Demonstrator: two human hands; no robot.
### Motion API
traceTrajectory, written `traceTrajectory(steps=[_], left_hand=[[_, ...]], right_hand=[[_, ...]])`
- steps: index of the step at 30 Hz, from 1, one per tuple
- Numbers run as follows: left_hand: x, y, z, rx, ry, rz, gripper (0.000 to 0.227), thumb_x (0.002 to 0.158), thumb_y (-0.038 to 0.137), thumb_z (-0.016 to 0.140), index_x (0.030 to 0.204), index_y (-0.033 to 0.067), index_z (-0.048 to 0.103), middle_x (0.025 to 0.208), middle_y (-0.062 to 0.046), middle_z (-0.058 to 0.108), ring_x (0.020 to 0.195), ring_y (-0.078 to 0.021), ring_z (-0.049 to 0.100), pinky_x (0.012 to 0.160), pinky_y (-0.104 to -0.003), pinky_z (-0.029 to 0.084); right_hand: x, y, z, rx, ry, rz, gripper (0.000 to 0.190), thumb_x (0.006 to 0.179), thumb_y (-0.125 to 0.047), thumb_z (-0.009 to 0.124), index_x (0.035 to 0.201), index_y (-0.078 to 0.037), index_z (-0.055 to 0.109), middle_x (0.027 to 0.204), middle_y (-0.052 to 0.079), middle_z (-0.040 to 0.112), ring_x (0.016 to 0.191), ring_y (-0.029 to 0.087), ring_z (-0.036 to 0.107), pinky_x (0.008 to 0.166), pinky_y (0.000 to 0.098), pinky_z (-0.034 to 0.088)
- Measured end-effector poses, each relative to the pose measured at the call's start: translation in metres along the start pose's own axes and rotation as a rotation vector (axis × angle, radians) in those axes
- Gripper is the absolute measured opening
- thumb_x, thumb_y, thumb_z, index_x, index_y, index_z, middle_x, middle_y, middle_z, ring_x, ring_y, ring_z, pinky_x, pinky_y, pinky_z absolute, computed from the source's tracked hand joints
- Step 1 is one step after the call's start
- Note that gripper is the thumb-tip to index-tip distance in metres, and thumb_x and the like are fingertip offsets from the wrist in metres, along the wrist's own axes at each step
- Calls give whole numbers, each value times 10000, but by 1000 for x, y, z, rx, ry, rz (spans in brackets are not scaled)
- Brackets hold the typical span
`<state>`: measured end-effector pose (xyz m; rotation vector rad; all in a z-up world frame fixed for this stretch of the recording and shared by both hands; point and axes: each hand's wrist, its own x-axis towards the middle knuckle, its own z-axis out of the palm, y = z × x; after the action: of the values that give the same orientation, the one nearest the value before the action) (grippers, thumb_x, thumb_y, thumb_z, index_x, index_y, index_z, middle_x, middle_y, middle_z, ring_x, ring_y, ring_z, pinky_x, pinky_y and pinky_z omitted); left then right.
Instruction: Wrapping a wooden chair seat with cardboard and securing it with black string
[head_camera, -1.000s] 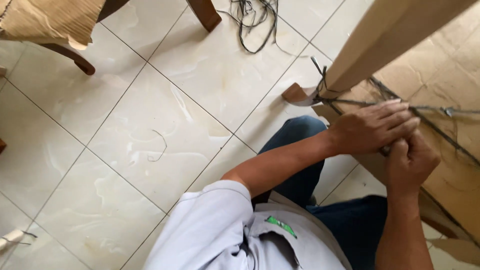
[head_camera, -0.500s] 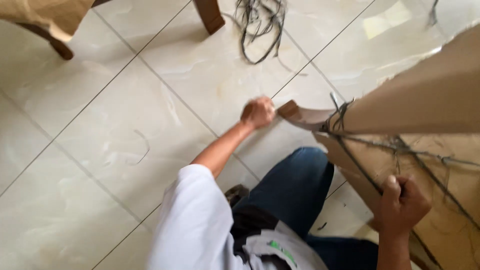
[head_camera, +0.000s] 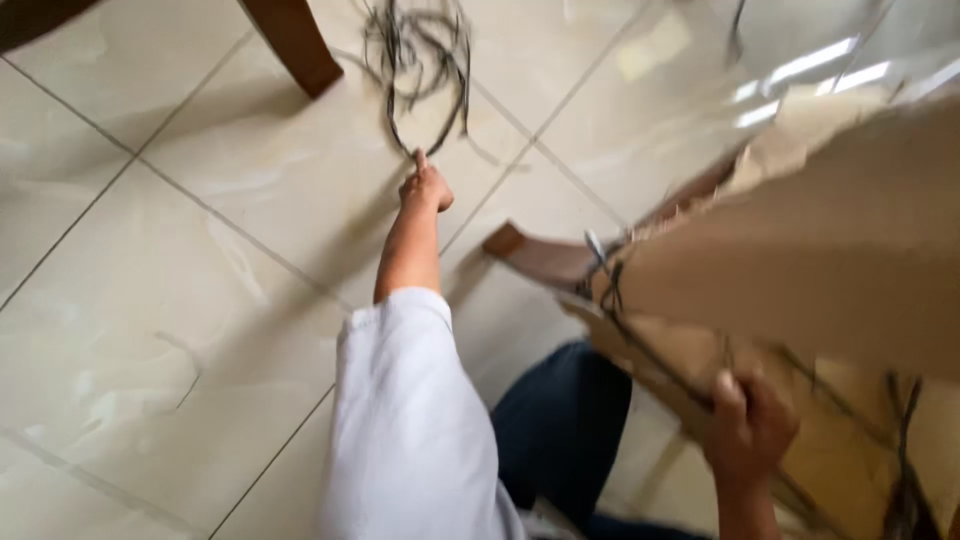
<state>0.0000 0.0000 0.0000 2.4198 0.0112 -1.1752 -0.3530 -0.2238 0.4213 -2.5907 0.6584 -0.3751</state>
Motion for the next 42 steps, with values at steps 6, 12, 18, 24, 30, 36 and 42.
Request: traceTrajectory(steps=[6,12,18,24,30,36,42], left_hand=[[-59,-71,121,96,728,336,411,993,54,482,1401,5,505,1179,-206,669,1051,-363,655,864,-449,569],[-168,-138,233,-132,590,-72,289,927,129,522,1204,69,581,1014,-187,687,908,-422,667,797,-544,527],[-300,-112,184,-296,552,196,189,872,262,555,937,88,592,937,-141,674,929,-384,616,853,-473,486],[-278,-125,137,-265,210,104,117,894,210,551,865,98,568,676,-77,620,630,-278,608,613,-431,496],[-157,-103,115,258,489,264,385,943,344,528,1012,21,726,1073,-202,635,984,-366,610,930,-536,414],[-28,-25,75,-201,492,190,708,799,323,643,1492,216,543,1700,-233,73,1387,-394,493,986,-439,516],[50,-31,96,-143,287,81,964,884,359,686,1615,-11,177,1668,-310,-158,1559,-449,129,1252,-402,237]], right_hand=[[5,4,2,180,18,11,163,976,-34,574,873,61,659,599,11,447,544,116,310,526,288,278],[1,17,-1,126,37,-99,169,982,-9,598,820,35,621,583,56,458,511,150,282,500,346,256],[-1,26,-2,142,53,-129,173,1007,-46,635,860,45,630,601,79,461,543,186,308,539,378,300],[-3,31,1,196,27,-121,165,1036,-1,630,889,73,626,670,76,491,583,170,334,566,356,319],[-3,26,0,132,15,-131,157,1044,41,630,891,74,646,700,91,525,562,166,334,547,329,288],[-6,21,-1,161,11,-111,123,1035,40,595,926,87,626,738,102,516,631,180,359,624,336,324],[-2,15,-3,133,49,-25,156,1013,8,594,877,67,647,626,62,501,520,138,336,504,303,283]])
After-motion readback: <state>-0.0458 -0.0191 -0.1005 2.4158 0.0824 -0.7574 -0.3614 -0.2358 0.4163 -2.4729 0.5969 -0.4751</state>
